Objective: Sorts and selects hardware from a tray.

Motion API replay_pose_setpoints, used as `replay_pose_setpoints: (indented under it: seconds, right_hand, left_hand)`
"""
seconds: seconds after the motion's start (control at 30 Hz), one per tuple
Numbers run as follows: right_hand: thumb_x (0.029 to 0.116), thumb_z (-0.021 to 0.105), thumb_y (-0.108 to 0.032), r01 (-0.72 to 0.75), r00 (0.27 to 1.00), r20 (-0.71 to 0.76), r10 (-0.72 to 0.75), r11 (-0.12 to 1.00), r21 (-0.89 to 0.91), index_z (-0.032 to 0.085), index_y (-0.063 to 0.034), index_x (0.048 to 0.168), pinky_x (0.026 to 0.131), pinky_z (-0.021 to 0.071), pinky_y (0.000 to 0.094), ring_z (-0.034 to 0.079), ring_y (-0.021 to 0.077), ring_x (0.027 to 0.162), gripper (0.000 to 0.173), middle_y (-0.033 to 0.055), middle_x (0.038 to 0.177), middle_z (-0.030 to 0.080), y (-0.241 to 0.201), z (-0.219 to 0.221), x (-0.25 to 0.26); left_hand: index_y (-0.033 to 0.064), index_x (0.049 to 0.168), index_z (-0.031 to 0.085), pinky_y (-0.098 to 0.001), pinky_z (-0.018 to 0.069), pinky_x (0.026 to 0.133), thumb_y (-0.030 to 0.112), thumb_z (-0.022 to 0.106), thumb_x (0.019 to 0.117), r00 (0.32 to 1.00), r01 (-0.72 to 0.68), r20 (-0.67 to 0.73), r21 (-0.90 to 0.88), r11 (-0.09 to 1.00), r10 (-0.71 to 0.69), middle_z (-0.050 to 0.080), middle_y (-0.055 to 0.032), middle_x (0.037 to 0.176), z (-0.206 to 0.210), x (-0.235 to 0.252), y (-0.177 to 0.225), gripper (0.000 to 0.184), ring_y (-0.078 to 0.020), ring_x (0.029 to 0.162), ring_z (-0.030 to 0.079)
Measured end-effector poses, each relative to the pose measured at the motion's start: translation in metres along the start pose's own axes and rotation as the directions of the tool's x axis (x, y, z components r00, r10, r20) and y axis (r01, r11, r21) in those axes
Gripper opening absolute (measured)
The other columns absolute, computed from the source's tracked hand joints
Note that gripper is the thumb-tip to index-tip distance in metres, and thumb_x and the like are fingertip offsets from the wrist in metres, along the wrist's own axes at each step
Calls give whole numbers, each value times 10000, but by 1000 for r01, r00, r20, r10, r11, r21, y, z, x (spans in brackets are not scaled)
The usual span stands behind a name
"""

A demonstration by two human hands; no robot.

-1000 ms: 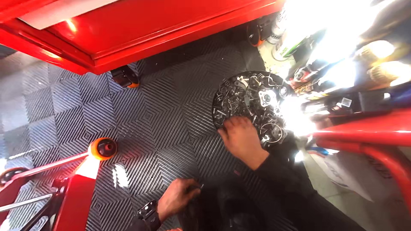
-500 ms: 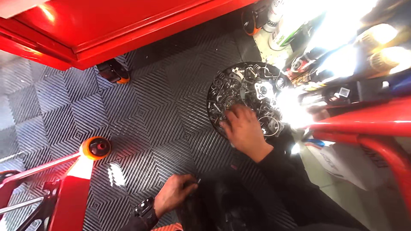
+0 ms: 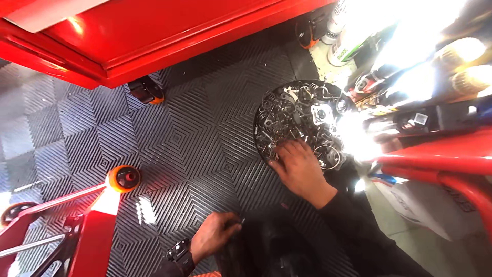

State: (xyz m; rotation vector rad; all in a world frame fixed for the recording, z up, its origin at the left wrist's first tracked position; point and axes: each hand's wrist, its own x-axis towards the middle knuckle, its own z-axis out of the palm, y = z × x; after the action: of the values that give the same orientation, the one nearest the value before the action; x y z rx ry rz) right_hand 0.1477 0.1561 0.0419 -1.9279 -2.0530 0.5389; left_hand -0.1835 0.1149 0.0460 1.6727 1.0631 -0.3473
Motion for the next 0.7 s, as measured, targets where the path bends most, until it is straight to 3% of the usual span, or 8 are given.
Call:
replay_pose_setpoints:
  seconds: [0.07,0.13,0.27,0.37,0.47,0.57,0.63,0.7]
  right_hand:
    - [1044,496,-429,-31,999,-41,32,999,17,711,-170,1225,1196,361,513,583,236,1302,382,27,1252,695,-1,4,-4]
    - [1042,499,-337,-55,989,-134,60,998,44,735,-158,1115,1165,411,490,634,222,1233,305,29,1164,727,0,10,-4]
    - [1022,556,-269,20,941,-338,15,995,99,743,-112,1029,1131,449,468,661,234,1176,244,58,1104,737,10,28,-9]
    - [984,594,-230,4,898,-435,61,989,148,742,-73,962,1091,502,460,680,258,1146,217,91,1067,739,14,33,-15]
    - [955,598,-210,-17,879,-471,68,994,112,729,-59,913,1036,535,459,693,277,1100,204,108,1025,738,17,34,-15]
    - [980,605,-232,-30,883,-466,62,997,75,747,-82,966,941,553,455,689,284,1067,207,99,1049,740,22,32,-6]
    - [990,616,-220,-23,884,-463,63,995,93,751,-78,999,932,559,458,678,295,1093,196,111,1091,731,28,26,3]
    - [980,623,-232,-32,891,-448,75,994,101,742,-78,982,876,569,467,674,299,1060,195,111,1084,720,32,12,14]
  left_hand:
    - [181,1105,757,-401,593,804,447,596,1009,1000,-6,-5,-2,1000,6,748,5,892,0,0,0,325,-111,813,708]
    - [182,1107,756,-404,592,807,449,591,1012,1000,-8,-9,-1,1000,8,747,6,894,0,-1,-1,328,-113,816,708]
    - [159,1118,751,-418,598,814,427,597,1013,1000,-18,-18,-29,999,18,748,-15,898,1,-3,-1,326,-130,815,713]
    - [159,1125,750,-412,593,834,433,594,1015,1000,-20,-23,-25,999,19,752,-15,915,2,-4,-2,335,-125,840,716]
    - [157,1127,748,-413,591,843,440,585,1017,1000,-16,-18,-22,1000,15,751,-15,921,2,-3,-2,345,-130,850,716]
    - [158,1129,747,-417,591,842,442,582,1018,1000,-20,-16,-20,1000,19,749,-20,922,2,-3,-1,346,-132,847,715]
    - [160,1126,749,-416,592,837,437,587,1017,999,-29,-22,-20,999,28,750,-21,920,2,-3,-1,339,-135,841,715]
    - [162,1127,749,-420,590,833,433,588,1016,999,-31,-24,-26,999,30,748,-22,916,2,-4,-2,335,-139,837,712]
